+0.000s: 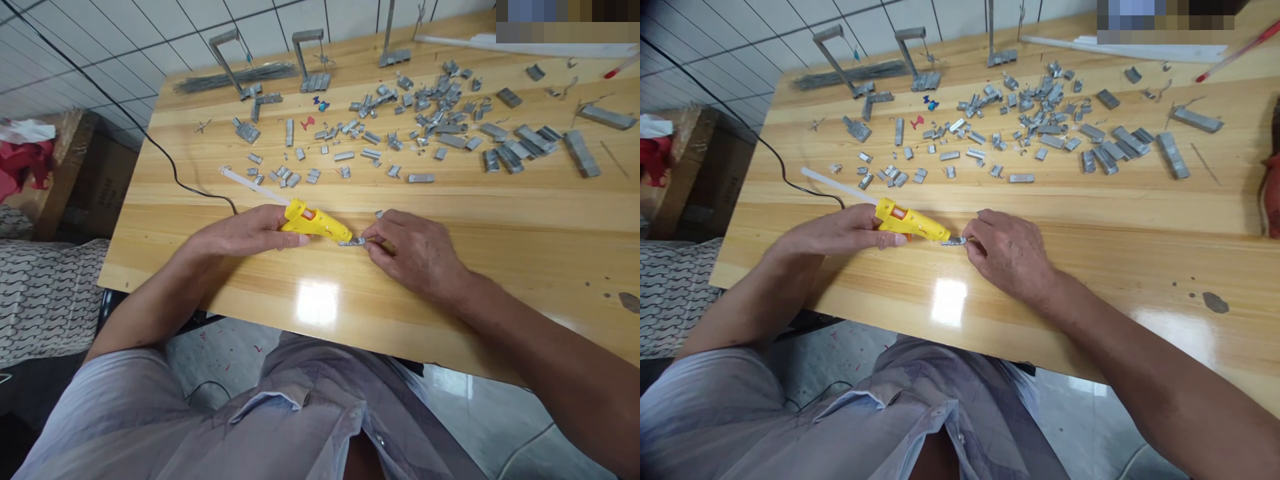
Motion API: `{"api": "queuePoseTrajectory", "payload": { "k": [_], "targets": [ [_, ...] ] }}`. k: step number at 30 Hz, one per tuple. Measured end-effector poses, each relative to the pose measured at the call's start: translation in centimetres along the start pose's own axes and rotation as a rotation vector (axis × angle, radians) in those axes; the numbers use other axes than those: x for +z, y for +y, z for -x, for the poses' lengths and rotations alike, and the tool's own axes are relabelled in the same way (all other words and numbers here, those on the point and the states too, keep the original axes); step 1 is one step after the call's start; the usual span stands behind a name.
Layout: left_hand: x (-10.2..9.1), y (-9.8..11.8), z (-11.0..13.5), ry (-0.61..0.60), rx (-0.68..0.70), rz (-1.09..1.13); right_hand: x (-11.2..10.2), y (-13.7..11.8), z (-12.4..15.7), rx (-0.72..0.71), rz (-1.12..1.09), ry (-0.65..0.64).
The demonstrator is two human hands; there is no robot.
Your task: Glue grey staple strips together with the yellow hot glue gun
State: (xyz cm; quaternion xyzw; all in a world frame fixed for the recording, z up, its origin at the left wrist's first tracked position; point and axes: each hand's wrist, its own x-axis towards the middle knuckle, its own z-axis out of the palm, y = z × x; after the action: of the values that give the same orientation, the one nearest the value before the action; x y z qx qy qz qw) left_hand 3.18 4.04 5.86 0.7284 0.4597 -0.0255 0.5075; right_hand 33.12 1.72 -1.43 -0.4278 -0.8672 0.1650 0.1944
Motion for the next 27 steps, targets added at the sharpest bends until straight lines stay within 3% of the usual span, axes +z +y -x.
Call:
{"api": "queuePoseTrajectory", "payload": {
  "k": [8,27],
  "targets": [
    [0.29,1.0,-0.03,-0.006,-0.002,-0.008,0.01,-0.01,0.01,0.001,0.007,-0.005],
    [0.31,0.79,0.06,-0.003,-0.028,0.02,0.05,0.06,0.09,-0.005,0.013,0.002]
  ]
}}
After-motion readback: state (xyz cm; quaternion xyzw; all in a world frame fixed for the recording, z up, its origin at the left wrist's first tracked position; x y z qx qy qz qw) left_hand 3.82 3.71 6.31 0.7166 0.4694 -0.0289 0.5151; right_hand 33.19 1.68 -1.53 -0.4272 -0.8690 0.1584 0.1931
